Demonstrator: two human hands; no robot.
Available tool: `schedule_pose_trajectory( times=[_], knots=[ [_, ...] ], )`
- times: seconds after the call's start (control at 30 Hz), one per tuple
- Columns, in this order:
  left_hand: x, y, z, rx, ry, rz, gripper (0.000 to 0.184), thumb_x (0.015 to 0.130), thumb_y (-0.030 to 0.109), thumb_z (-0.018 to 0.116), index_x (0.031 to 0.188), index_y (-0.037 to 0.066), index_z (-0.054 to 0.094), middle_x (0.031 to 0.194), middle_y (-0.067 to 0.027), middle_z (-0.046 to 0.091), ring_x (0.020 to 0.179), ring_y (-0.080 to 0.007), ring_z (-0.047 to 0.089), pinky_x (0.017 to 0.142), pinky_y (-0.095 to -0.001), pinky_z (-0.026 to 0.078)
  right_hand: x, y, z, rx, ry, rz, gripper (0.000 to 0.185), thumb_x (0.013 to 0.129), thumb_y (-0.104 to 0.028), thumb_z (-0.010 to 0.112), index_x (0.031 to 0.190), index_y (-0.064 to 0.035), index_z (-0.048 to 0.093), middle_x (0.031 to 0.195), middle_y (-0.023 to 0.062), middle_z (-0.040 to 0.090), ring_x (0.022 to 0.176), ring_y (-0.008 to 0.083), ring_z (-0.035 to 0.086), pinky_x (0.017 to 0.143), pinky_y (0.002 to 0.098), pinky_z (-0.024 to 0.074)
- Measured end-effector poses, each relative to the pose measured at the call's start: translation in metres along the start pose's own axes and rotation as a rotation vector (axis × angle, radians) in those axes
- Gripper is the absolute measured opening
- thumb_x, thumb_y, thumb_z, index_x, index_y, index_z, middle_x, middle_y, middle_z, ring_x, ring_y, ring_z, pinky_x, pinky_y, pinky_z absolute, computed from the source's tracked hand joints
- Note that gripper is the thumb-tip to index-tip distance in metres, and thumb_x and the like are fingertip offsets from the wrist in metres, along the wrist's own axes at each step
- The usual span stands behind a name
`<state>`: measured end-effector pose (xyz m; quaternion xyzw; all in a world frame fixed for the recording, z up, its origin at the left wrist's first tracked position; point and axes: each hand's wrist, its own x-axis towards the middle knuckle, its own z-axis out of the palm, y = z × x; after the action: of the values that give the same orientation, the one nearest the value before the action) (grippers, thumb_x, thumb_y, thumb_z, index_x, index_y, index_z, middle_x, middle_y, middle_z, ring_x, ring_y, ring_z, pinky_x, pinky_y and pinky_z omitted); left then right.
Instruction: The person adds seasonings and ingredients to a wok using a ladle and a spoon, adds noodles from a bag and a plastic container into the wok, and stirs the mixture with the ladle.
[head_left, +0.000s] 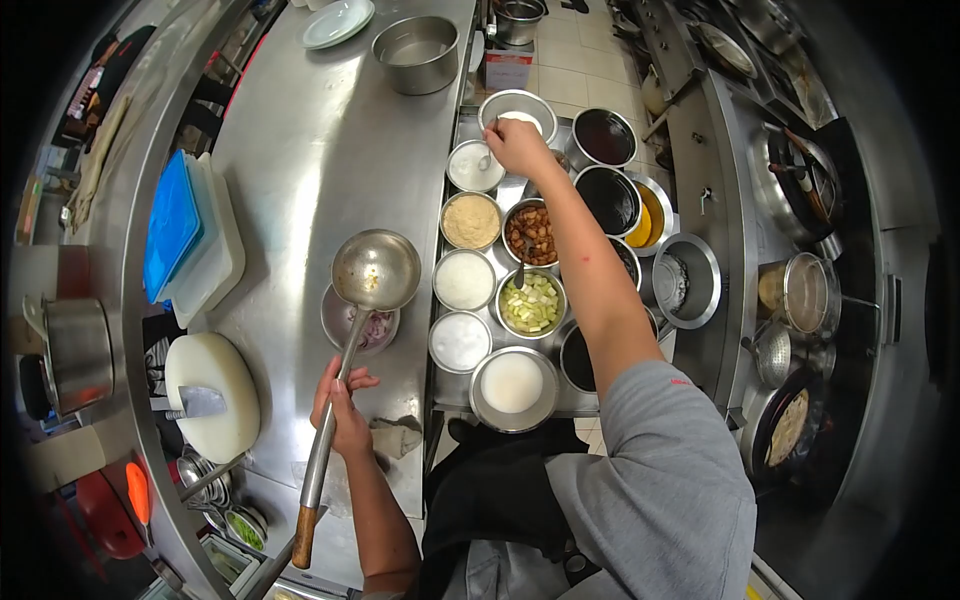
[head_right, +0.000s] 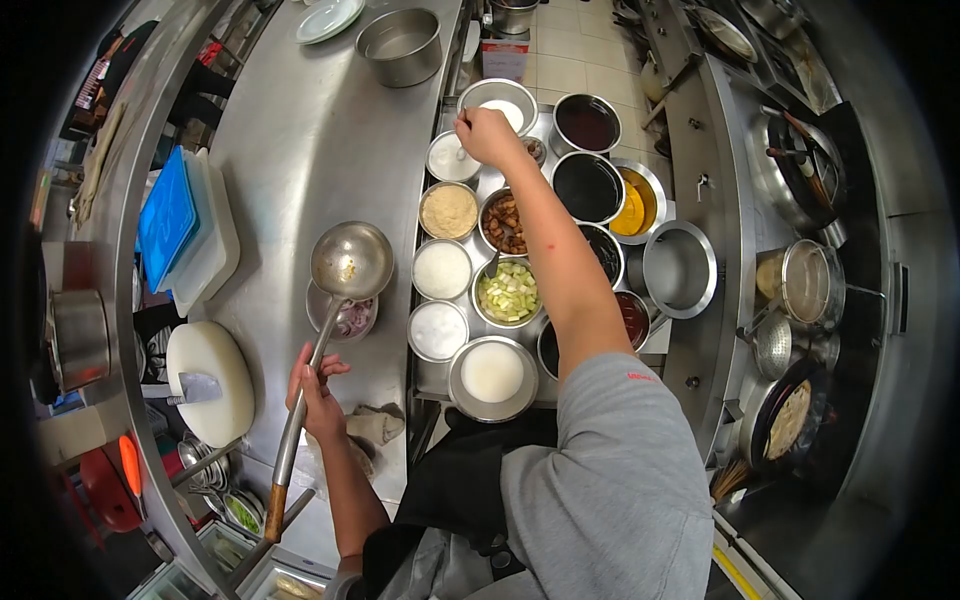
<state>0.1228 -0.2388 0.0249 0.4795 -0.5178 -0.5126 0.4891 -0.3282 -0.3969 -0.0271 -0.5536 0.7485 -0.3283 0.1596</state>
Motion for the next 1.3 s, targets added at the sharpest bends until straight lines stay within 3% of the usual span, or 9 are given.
schedule_pose_trajectory(
  times=[0.17, 0.37, 0.43, 0.5, 0.57, 0.77, 0.83, 1.1, 1.3],
  knots=[
    [0.007, 0.000, 0.006, 0.032, 0.012, -0.004, 0.042, 0.103, 0.014, 0.046, 0.133, -0.015, 0.053, 0.099, -0.0264, 0.068, 0.079, -0.0289, 0.069, 0.077, -0.0392, 0.058, -0.040, 0.005, 0.003, 0.099, 0.117, 0.024, 0.023, 0.094, -0.019, 0.061, 0.096, 0.0018, 0.072, 0.086, 0.0254, 0.070, 0.084, 0.0427, 0.068, 0.077, 0.0463, 0.0534],
    [0.018, -0.002, 0.016, 0.059, 0.013, -0.026, 0.042, 0.103, 0.014, 0.048, 0.132, -0.014, 0.054, 0.100, -0.0253, 0.069, 0.082, -0.0286, 0.070, 0.080, -0.0386, 0.057, -0.074, 0.015, 0.019, 0.465, 0.363, 0.212, 0.023, 0.096, -0.018, 0.061, 0.100, 0.0015, 0.071, 0.079, 0.0192, 0.070, 0.076, 0.0359, 0.070, 0.071, 0.0415, 0.0537],
    [0.024, -0.007, 0.018, 0.083, 0.003, -0.024, 0.043, 0.104, 0.017, 0.048, 0.133, -0.015, 0.052, 0.099, -0.0246, 0.070, 0.084, -0.0275, 0.071, 0.084, -0.0352, 0.055, -0.076, 0.024, 0.029, 0.471, 0.435, 0.168, 0.022, 0.097, -0.018, 0.059, 0.101, 0.0008, 0.070, 0.079, 0.0183, 0.071, 0.073, 0.0352, 0.070, 0.069, 0.0424, 0.0533],
    [0.029, -0.005, 0.023, 0.084, 0.003, -0.027, 0.043, 0.103, 0.016, 0.047, 0.133, -0.015, 0.052, 0.099, -0.0246, 0.070, 0.084, -0.0275, 0.071, 0.085, -0.0356, 0.055, -0.079, 0.032, 0.034, 0.253, 0.540, 0.084, 0.022, 0.097, -0.017, 0.058, 0.099, 0.0012, 0.070, 0.078, 0.0166, 0.071, 0.068, 0.0340, 0.070, 0.067, 0.0428, 0.0532],
    [0.033, -0.004, 0.026, 0.084, -0.003, -0.033, 0.042, 0.103, 0.015, 0.047, 0.132, -0.015, 0.052, 0.099, -0.0245, 0.070, 0.084, -0.0275, 0.070, 0.085, -0.0359, 0.054, -0.081, 0.036, 0.040, 0.271, 0.521, 0.114, 0.022, 0.097, -0.016, 0.057, 0.098, 0.0027, 0.069, 0.077, 0.0171, 0.070, 0.065, 0.0347, 0.069, 0.068, 0.0440, 0.0531],
    [0.042, -0.005, 0.035, 0.040, -0.009, -0.016, 0.043, 0.103, 0.015, 0.047, 0.133, -0.015, 0.051, 0.100, -0.0242, 0.069, 0.085, -0.0280, 0.070, 0.086, -0.0366, 0.055, -0.076, 0.031, 0.058, 0.520, 0.515, 0.281, 0.025, 0.099, -0.017, 0.058, 0.097, 0.0050, 0.068, 0.071, 0.0148, 0.070, 0.060, 0.0241, 0.071, 0.059, 0.0359, 0.0558],
    [0.044, -0.008, 0.039, 0.016, -0.002, 0.003, 0.039, 0.102, 0.014, 0.051, 0.130, -0.013, 0.056, 0.101, -0.0243, 0.070, 0.085, -0.0272, 0.071, 0.085, -0.0371, 0.055, -0.075, 0.033, 0.064, 0.589, 0.516, 0.317, 0.026, 0.101, -0.016, 0.057, 0.101, 0.0064, 0.069, 0.075, 0.0119, 0.071, 0.060, 0.0164, 0.070, 0.055, 0.0297, 0.0580],
    [0.054, -0.012, 0.057, -0.035, -0.001, -0.024, 0.039, 0.102, 0.013, 0.052, 0.131, -0.012, 0.056, 0.101, -0.0235, 0.069, 0.086, -0.0278, 0.071, 0.083, -0.0365, 0.057, -0.082, 0.022, 0.071, 0.811, 0.615, 0.405, 0.027, 0.102, -0.013, 0.056, 0.104, 0.0124, 0.065, 0.081, 0.0161, 0.071, 0.063, 0.0182, 0.070, 0.057, 0.0300, 0.0594],
    [0.062, -0.016, 0.067, -0.042, -0.028, -0.034, 0.038, 0.102, 0.013, 0.051, 0.131, -0.012, 0.056, 0.102, -0.0231, 0.070, 0.088, -0.0271, 0.071, 0.085, -0.0363, 0.056, -0.087, 0.027, 0.070, 0.944, 0.669, 0.461, 0.022, 0.102, -0.008, 0.054, 0.105, 0.0103, 0.063, 0.084, 0.0174, 0.071, 0.065, 0.0212, 0.071, 0.059, 0.0317, 0.0600]
  ],
)
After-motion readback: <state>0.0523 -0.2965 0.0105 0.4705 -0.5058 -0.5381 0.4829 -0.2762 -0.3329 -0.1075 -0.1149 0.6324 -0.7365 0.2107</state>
